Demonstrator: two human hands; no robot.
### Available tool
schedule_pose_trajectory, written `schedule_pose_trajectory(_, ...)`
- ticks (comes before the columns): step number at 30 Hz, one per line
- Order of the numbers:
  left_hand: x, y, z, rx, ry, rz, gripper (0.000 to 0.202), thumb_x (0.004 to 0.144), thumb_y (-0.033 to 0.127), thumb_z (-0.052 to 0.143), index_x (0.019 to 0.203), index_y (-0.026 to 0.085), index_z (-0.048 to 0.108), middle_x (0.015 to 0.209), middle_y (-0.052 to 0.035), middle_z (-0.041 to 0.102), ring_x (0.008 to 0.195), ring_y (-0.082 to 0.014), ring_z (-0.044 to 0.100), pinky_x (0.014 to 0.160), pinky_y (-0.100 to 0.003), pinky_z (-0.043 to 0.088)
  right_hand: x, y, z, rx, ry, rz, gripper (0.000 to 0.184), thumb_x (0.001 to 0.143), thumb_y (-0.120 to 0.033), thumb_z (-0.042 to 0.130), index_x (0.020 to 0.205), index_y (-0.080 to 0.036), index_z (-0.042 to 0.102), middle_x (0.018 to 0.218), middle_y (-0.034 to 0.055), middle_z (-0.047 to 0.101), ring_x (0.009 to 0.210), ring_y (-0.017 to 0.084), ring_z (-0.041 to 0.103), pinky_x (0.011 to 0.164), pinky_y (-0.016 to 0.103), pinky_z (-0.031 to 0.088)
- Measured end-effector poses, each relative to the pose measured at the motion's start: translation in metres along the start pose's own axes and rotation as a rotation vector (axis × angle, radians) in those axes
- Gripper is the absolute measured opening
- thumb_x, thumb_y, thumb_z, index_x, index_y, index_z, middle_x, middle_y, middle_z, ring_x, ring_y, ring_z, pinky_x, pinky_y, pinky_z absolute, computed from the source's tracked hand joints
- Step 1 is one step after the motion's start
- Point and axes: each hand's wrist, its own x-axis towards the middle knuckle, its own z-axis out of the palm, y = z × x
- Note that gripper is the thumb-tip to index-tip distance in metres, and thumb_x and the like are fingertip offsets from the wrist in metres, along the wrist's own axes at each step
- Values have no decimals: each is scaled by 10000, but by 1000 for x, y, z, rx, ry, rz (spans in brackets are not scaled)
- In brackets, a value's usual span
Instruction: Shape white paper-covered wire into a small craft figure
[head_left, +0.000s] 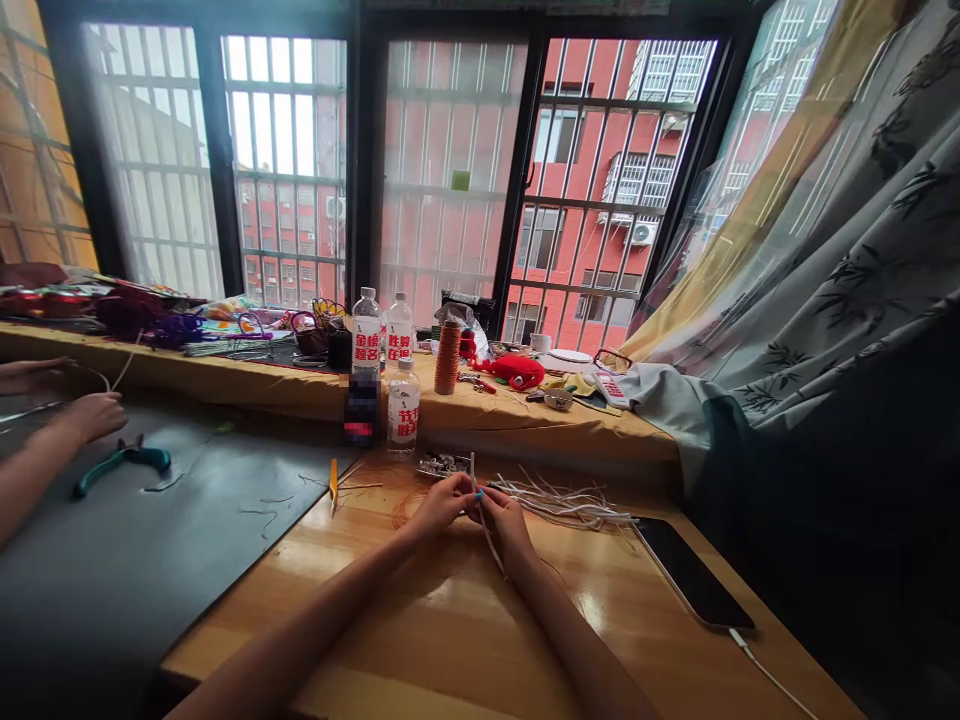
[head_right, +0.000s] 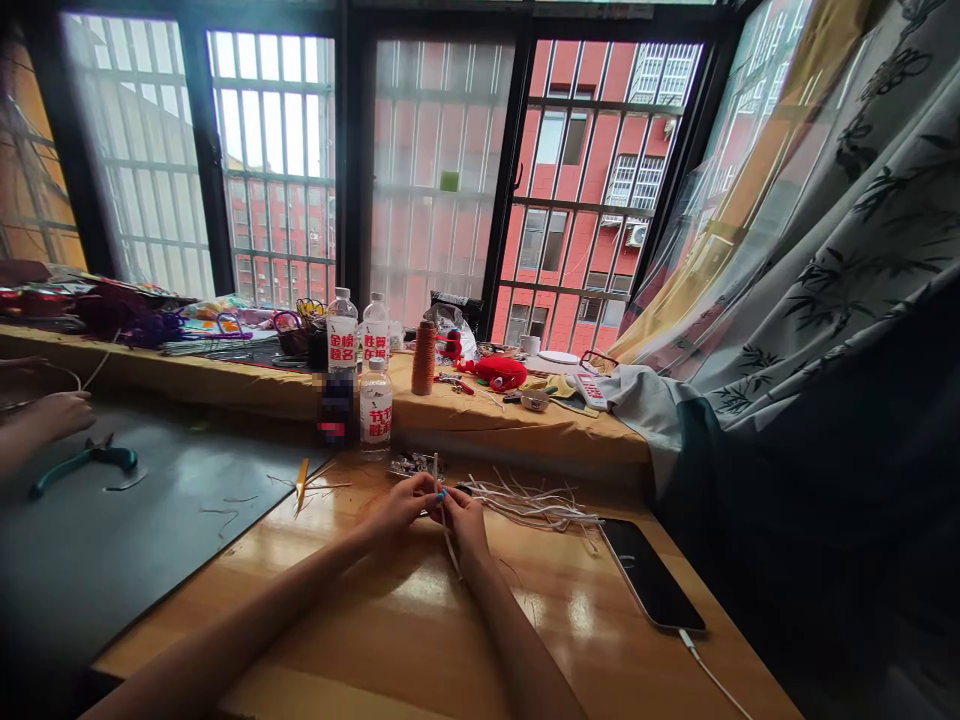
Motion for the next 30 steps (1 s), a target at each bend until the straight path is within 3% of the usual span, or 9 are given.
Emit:
schedule_pose_trajectory(6,-3,12,1,48,53,-63,275,676,410,520,707,139,480,541,29,526,378,-48,389,350,-157,273,-1,-1,3,-37,6,-56,243,492,-309,699,666,-145,653,507,-22,568,465,87,490,504,228,409)
schedule_pose_trajectory(10,-2,7,0,5,85,-93,258,668,366,523,779,153,432,522,57,505,311,-23,319,297,-143,211,-3,-2,5,-61,7,-62,256,491,-324,695,672,-147,653,506,-19,566,456,86,484,491,228,401)
schedule_pose_trajectory(13,1,1,-1,-57,112,-122,363,635,358,548,898,158,397,522,87,460,281,-15,296,274,-141,203,-4,-2,7,-107,-12,-59,279,489,-347,697,677,-145,656,538,-5,582,479,100,511,506,236,410)
schedule_pose_trajectory(16,2,1,-3,-70,82,-139,423,612,376,560,931,136,420,517,91,433,277,-18,308,269,-148,209,-5,-3,7,-148,-38,-59,290,518,-373,684,693,-144,661,543,-2,580,481,99,514,518,237,415)
schedule_pose_trajectory(20,2,3,-4,-52,43,-147,361,613,412,549,812,116,491,516,71,445,285,-11,306,280,-155,201,-5,-4,7,-184,-61,-64,328,552,-427,656,711,-141,664,541,4,581,472,102,514,519,239,417)
schedule_pose_trajectory(25,5,-5,-6,-23,112,-128,292,599,386,564,707,121,505,507,60,449,334,-29,337,323,-162,236,-6,-5,9,-312,-122,-78,422,576,-507,604,773,-139,665,596,28,610,525,148,555,540,268,429)
schedule_pose_trajectory(30,7,-12,-9,26,135,-66,190,606,303,562,648,119,534,558,27,492,489,-76,437,431,-171,319,-7,-6,9,-504,-171,-196,364,580,-469,620,781,-170,679,685,46,641,681,206,569,668,317,428)
